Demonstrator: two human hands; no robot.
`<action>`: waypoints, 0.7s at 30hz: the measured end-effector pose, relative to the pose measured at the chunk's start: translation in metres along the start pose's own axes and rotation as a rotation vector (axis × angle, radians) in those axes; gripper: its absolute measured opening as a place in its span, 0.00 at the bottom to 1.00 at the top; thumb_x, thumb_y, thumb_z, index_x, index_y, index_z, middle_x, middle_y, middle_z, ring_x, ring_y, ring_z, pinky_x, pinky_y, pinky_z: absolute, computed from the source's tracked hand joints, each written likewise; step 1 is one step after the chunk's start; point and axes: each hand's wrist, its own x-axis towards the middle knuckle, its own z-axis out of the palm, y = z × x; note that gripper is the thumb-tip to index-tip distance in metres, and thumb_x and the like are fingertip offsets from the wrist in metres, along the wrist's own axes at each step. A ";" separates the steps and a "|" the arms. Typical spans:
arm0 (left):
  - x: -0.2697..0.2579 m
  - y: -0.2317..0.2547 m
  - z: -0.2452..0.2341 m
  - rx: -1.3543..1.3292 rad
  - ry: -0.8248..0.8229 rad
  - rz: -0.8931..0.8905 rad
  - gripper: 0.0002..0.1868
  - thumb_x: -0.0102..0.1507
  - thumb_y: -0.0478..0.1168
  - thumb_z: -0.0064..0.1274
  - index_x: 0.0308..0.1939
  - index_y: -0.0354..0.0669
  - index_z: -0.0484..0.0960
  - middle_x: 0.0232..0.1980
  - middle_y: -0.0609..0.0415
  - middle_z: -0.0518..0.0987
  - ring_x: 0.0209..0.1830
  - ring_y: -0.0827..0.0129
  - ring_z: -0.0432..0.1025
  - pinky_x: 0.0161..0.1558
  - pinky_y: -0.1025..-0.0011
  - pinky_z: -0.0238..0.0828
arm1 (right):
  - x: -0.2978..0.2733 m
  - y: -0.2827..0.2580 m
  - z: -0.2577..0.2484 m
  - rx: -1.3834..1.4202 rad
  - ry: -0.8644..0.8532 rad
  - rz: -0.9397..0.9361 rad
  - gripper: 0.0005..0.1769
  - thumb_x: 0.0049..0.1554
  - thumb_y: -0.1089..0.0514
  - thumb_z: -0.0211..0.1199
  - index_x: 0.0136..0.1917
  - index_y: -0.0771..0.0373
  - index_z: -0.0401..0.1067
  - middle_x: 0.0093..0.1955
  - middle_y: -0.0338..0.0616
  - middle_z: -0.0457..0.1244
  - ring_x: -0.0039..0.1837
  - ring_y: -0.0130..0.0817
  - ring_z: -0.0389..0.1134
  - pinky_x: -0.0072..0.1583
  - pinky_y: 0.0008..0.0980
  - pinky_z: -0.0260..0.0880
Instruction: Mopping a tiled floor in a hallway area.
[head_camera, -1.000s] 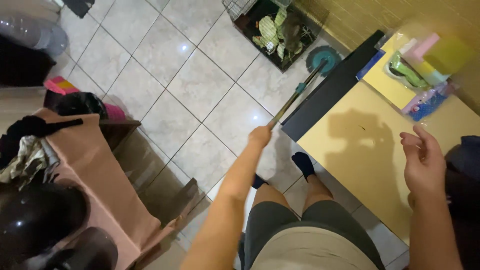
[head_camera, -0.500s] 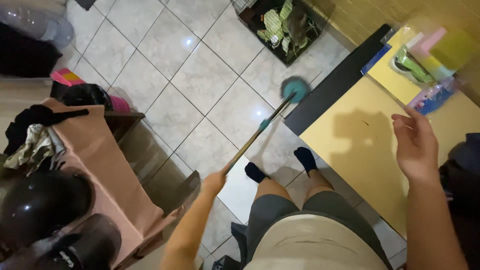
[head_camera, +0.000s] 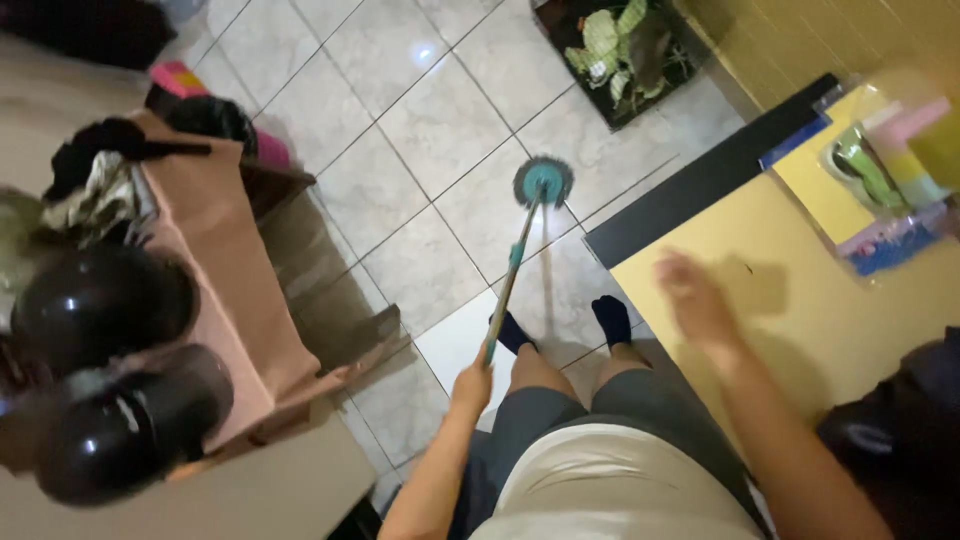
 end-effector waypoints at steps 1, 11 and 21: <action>0.021 0.026 0.012 -0.031 0.044 0.042 0.33 0.68 0.46 0.47 0.77 0.64 0.56 0.43 0.31 0.81 0.43 0.34 0.75 0.46 0.42 0.70 | 0.000 0.013 0.022 0.019 -0.106 -0.074 0.22 0.64 0.55 0.58 0.69 0.63 0.67 0.57 0.46 0.68 0.60 0.34 0.69 0.59 0.35 0.70; -0.017 0.171 0.026 -0.452 0.213 0.218 0.25 0.76 0.49 0.37 0.69 0.33 0.71 0.60 0.28 0.78 0.64 0.40 0.71 0.66 0.54 0.66 | -0.051 0.093 0.184 0.431 -0.466 0.714 0.31 0.64 0.46 0.54 0.76 0.53 0.54 0.58 0.45 0.65 0.55 0.38 0.68 0.50 0.43 0.74; -0.257 0.057 -0.049 -0.326 0.143 0.349 0.25 0.72 0.46 0.41 0.70 0.38 0.70 0.59 0.33 0.77 0.63 0.41 0.70 0.63 0.56 0.64 | -0.209 0.147 0.118 0.047 -0.582 0.796 0.45 0.60 0.57 0.58 0.83 0.47 0.39 0.43 0.52 0.63 0.36 0.41 0.64 0.37 0.44 0.72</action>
